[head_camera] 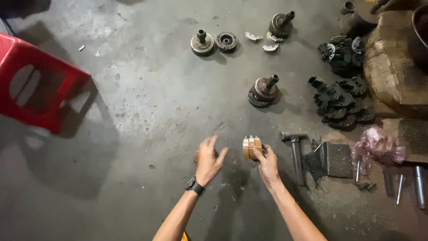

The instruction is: The person unpacks mechanical parts from a cardboard box and places them on the floor. They then disassemble a cylindrical component, separating the internal parts and arranging them in a line. Finally, the person picks up the parts and walks through the workshop.

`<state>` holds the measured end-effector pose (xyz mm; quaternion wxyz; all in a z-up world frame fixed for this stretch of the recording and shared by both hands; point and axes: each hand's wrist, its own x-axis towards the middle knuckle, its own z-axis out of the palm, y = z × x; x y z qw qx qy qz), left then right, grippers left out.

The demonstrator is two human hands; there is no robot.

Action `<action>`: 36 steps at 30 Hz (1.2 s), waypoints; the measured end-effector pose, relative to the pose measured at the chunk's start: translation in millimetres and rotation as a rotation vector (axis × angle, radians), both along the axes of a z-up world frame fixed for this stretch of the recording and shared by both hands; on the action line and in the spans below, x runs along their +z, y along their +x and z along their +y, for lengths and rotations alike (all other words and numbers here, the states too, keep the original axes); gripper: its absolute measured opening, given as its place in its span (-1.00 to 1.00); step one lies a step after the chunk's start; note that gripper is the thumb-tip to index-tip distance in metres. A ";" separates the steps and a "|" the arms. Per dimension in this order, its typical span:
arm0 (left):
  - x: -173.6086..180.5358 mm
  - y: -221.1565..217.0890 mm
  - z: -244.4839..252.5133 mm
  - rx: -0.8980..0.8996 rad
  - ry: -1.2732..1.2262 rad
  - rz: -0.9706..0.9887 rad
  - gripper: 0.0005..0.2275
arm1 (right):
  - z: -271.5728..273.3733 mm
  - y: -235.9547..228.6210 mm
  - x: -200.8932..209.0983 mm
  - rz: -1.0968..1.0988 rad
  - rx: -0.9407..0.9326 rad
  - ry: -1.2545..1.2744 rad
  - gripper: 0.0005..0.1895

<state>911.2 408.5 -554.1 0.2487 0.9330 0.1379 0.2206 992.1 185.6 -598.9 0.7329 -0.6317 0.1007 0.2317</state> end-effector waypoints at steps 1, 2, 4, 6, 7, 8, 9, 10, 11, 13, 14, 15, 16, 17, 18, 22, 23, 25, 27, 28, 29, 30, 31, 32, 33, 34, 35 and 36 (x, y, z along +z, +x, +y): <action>-1.0 -1.8 -9.1 0.003 0.000 0.004 -0.47 | 6.0 -9.1 15.5 0.004 0.003 0.000 -0.42; -0.7 2.1 -16.0 -0.128 -0.509 0.129 -0.49 | 14.1 -12.6 32.3 -0.085 0.040 0.021 -0.44; 10.8 5.2 -29.3 -0.266 -1.016 0.250 -0.50 | 26.1 -17.5 54.3 -0.180 0.078 0.042 -0.46; 30.1 -0.1 -43.5 -0.298 -1.338 0.099 -0.60 | 32.6 -23.7 61.9 -0.338 0.138 0.109 -0.53; 31.3 -2.8 -47.3 -0.296 -1.342 0.103 -0.60 | 29.6 -26.6 62.4 -0.333 0.138 0.106 -0.53; 32.7 -4.2 -49.1 -0.252 -1.370 -0.005 -0.61 | 28.6 -28.0 62.8 -0.359 0.156 0.148 -0.54; 34.2 -5.7 -50.8 -0.208 -1.394 -0.114 -0.62 | 27.8 -29.4 63.3 -0.386 0.174 0.191 -0.56; 32.6 -8.0 -51.0 -0.207 -1.393 -0.112 -0.62 | 25.6 -29.5 68.0 -0.384 0.173 0.192 -0.56; 31.0 -10.5 -51.1 -0.223 -1.398 -0.099 -0.63 | 23.5 -29.8 72.8 -0.378 0.196 0.156 -0.56; 31.2 -13.5 -49.5 -0.236 -1.403 -0.085 -0.64 | 14.3 -26.4 72.8 -0.369 0.220 0.120 -0.57; 33.6 -14.1 -46.3 -0.245 -1.338 -0.041 -0.65 | 8.7 -23.2 68.3 -0.374 0.251 0.066 -0.58; 36.1 -14.5 -43.1 -0.255 -1.273 0.002 -0.65 | 3.0 -20.1 63.9 -0.378 0.281 0.011 -0.59; 38.5 -16.1 -31.2 -0.254 -1.271 0.006 -0.65 | -6.5 -15.3 64.8 -0.376 0.279 0.014 -0.59; 40.8 -17.5 -19.2 -0.352 -0.961 0.028 -0.64 | -15.8 -10.4 65.5 -0.353 0.356 -0.028 -0.61; 42.9 -18.9 -8.2 -0.438 -0.652 0.048 -0.63 | -26.0 -4.9 66.4 -0.330 0.435 -0.072 -0.62; 58.6 -31.3 12.3 -0.677 -0.524 0.242 -0.65 | -48.3 -4.2 46.8 -0.083 0.564 0.014 -0.64; 69.8 -35.4 13.3 -0.649 -0.686 0.421 -0.62 | -55.4 -6.5 35.2 0.043 0.538 0.249 -0.64; 77.4 -43.6 12.6 -0.614 -0.848 0.595 -0.58 | -64.7 -4.7 27.2 0.167 0.510 0.478 -0.63; 69.8 -55.7 12.8 -0.690 -1.596 0.538 -0.46 | -67.3 -7.6 30.6 0.254 0.379 0.833 -0.59; 54.3 -58.1 5.8 -0.687 -1.596 0.538 -0.46 | -58.1 -8.3 46.1 0.257 0.380 0.835 -0.59; 38.9 -60.5 -1.0 -0.657 -1.916 0.430 -0.48 | -48.7 -8.9 61.7 0.213 0.357 0.721 -0.59; 23.3 -63.7 -8.5 -0.611 -2.233 0.304 -0.48 | -40.6 -11.0 77.3 0.169 0.329 0.607 -0.59; 20.5 -60.7 -14.3 -0.607 -2.234 0.309 -0.48 | -29.3 -19.6 75.8 0.173 0.326 0.607 -0.59; 17.6 -55.9 -21.2 -0.601 -2.327 0.210 -0.50 | -18.9 -25.8 75.1 0.034 0.307 0.363 -0.60; 15.0 -51.1 -28.4 -0.592 -2.418 0.108 -0.52 | -8.7 -32.1 74.7 -0.102 0.285 0.118 -0.61; 10.8 -47.7 -35.2 -0.595 -2.420 0.111 -0.52 | 0.8 -40.7 77.4 -0.103 0.282 0.116 -0.61; 6.7 -44.4 -42.3 -0.554 -2.451 0.037 -0.54 | 10.2 -49.3 80.2 -0.201 0.233 -0.009 -0.60; 2.6 -41.4 -49.0 -0.512 -2.479 -0.038 -0.56 | 20.2 -57.9 82.8 -0.299 0.182 -0.133 -0.59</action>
